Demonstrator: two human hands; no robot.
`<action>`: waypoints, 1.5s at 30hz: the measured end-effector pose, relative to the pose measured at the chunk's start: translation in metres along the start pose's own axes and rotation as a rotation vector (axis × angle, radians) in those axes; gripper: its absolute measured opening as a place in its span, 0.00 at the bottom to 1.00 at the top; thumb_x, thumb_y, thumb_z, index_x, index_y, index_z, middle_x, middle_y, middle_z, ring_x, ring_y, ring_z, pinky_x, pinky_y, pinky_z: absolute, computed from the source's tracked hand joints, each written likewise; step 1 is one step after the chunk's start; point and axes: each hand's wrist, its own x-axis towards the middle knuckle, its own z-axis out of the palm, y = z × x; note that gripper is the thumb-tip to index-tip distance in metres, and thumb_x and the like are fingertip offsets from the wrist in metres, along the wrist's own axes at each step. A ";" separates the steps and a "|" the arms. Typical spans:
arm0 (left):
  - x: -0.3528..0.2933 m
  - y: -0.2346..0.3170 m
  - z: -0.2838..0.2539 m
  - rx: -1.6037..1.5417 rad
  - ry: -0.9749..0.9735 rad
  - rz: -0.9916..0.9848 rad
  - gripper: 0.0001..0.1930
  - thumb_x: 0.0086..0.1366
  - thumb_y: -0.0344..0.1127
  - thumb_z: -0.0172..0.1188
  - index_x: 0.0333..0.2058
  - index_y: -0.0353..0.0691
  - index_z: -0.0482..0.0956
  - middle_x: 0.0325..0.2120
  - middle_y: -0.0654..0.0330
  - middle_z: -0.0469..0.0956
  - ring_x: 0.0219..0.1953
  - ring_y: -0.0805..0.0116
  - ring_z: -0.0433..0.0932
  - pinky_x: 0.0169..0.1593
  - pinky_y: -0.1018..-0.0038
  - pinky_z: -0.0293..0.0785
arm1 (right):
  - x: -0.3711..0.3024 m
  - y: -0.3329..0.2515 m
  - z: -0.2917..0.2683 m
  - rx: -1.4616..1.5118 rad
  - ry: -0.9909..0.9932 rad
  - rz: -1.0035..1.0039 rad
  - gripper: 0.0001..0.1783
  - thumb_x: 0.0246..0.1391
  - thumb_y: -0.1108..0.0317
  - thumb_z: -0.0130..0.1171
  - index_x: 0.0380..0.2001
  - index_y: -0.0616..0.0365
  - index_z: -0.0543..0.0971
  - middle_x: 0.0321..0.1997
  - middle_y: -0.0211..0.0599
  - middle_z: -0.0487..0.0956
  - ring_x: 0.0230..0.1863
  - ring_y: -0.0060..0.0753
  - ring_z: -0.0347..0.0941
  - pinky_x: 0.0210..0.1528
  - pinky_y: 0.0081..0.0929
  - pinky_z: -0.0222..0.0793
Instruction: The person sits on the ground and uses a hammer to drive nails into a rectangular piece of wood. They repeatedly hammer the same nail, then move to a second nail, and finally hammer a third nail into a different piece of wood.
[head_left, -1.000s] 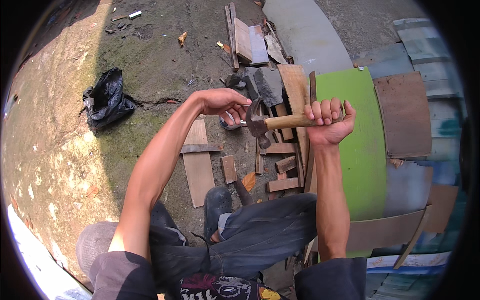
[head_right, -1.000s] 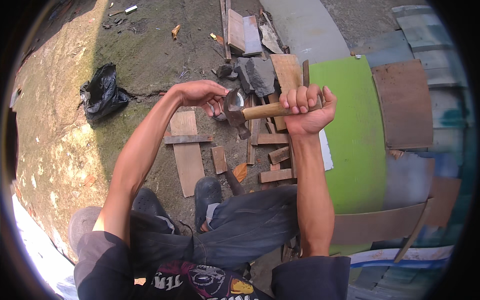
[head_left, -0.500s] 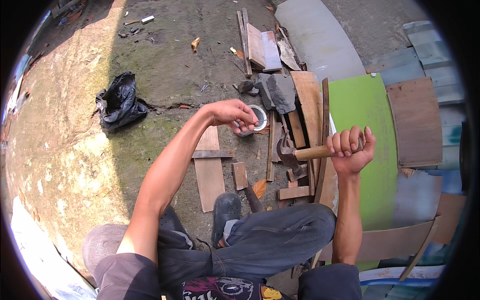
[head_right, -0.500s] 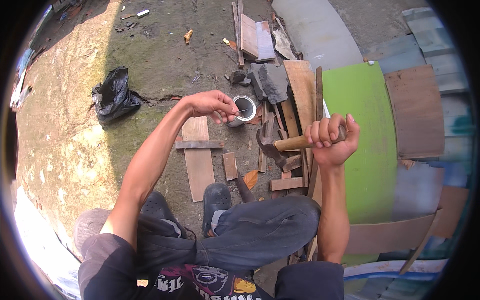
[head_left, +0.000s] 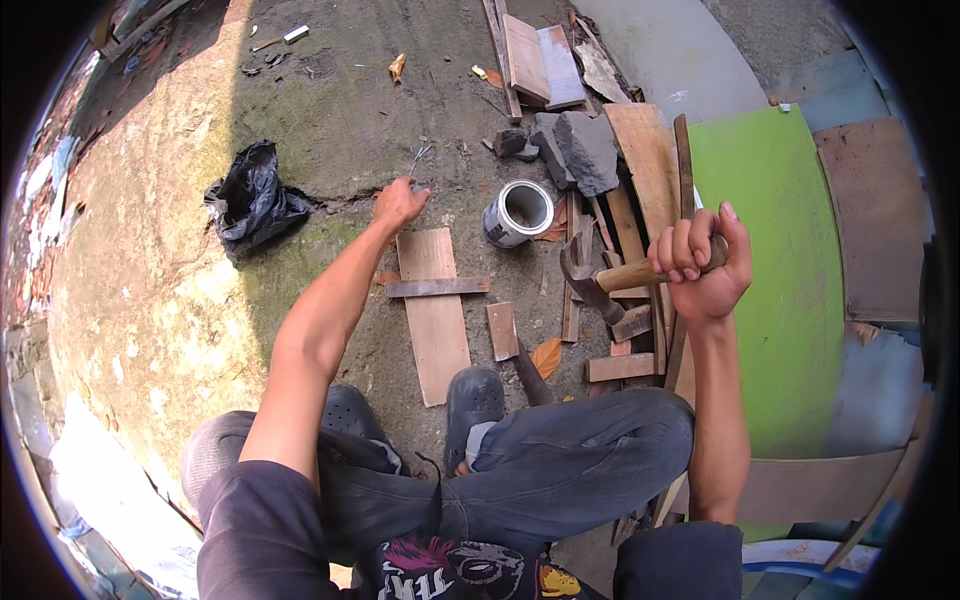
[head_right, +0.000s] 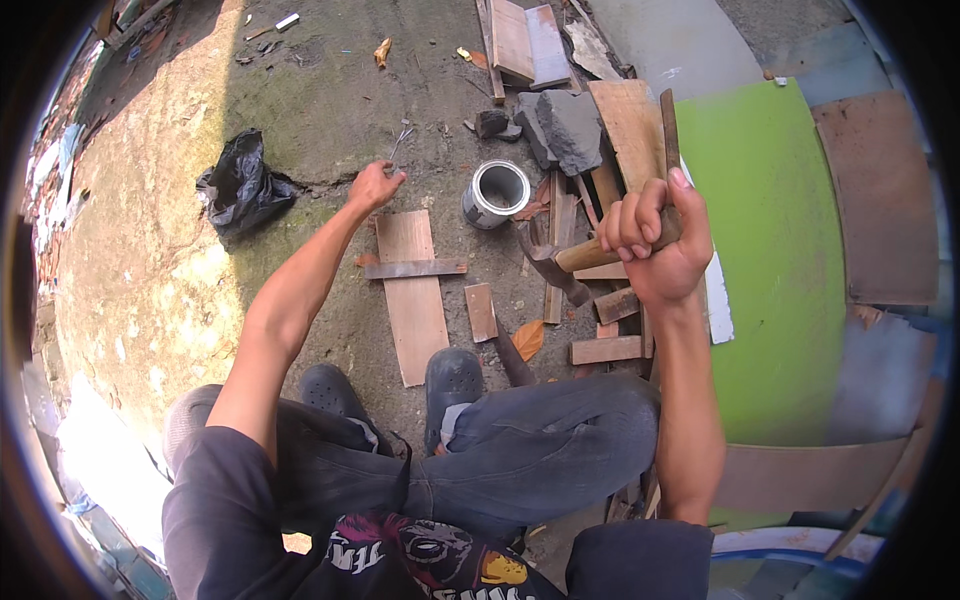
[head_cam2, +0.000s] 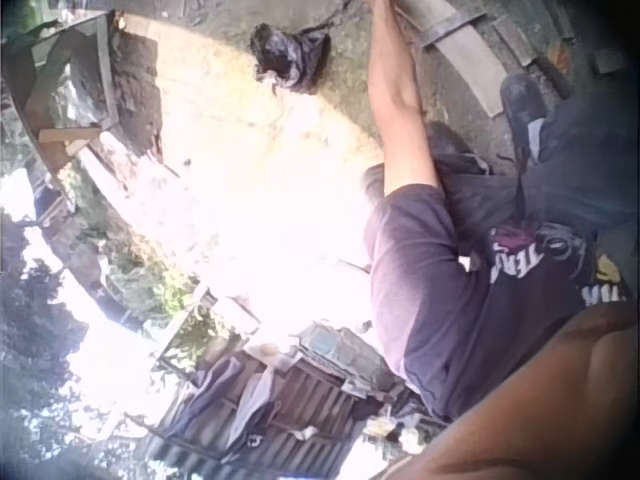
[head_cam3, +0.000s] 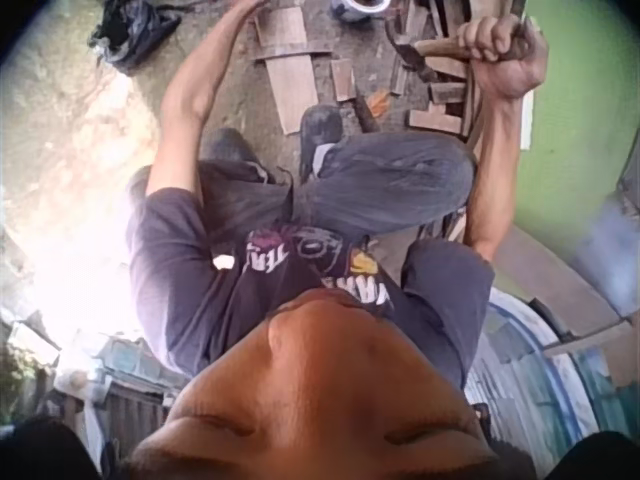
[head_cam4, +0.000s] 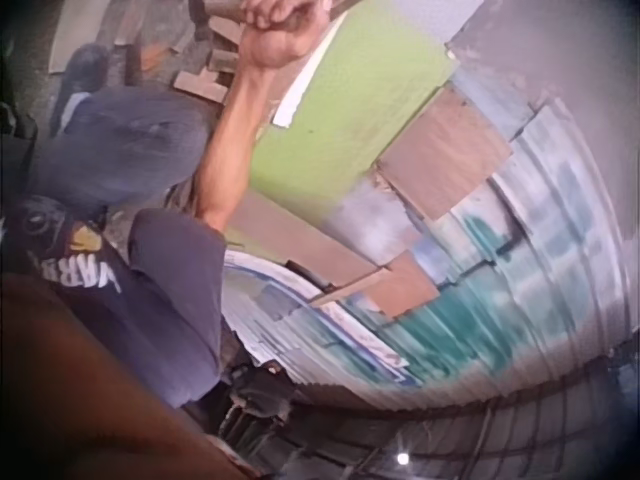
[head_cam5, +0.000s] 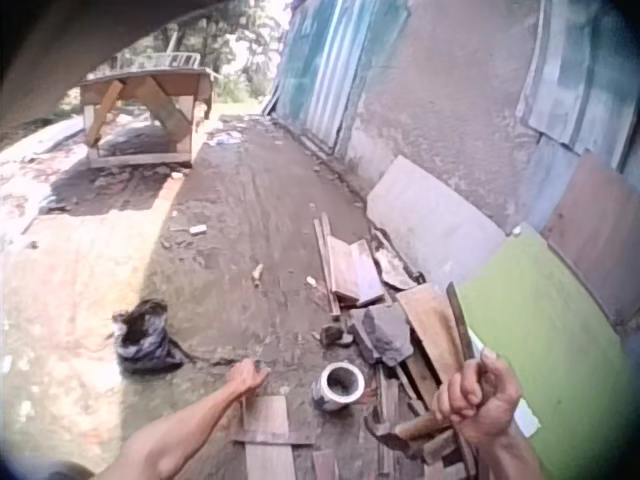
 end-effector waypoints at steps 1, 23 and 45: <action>-0.008 -0.001 0.000 0.007 -0.079 0.048 0.26 0.59 0.52 0.61 0.52 0.41 0.78 0.44 0.52 0.82 0.46 0.53 0.81 0.50 0.60 0.75 | 0.002 0.002 -0.001 -0.002 -0.005 0.001 0.29 0.66 0.52 0.31 0.11 0.50 0.59 0.07 0.30 0.56 0.13 0.28 0.51 0.26 0.31 0.60; -0.133 -0.004 0.056 0.272 -0.448 0.509 0.28 0.60 0.53 0.55 0.46 0.32 0.72 0.40 0.42 0.78 0.44 0.42 0.78 0.48 0.53 0.74 | -0.041 -0.014 0.020 -0.192 0.126 0.043 0.29 0.69 0.53 0.33 0.11 0.49 0.58 0.08 0.28 0.56 0.12 0.26 0.52 0.27 0.29 0.61; -0.127 0.043 0.105 0.245 -0.051 0.633 0.27 0.60 0.49 0.60 0.53 0.38 0.74 0.55 0.47 0.72 0.63 0.50 0.64 0.63 0.56 0.58 | -0.177 -0.028 -0.014 -0.244 0.540 0.117 0.30 0.71 0.53 0.29 0.13 0.50 0.58 0.08 0.30 0.55 0.11 0.27 0.51 0.23 0.28 0.60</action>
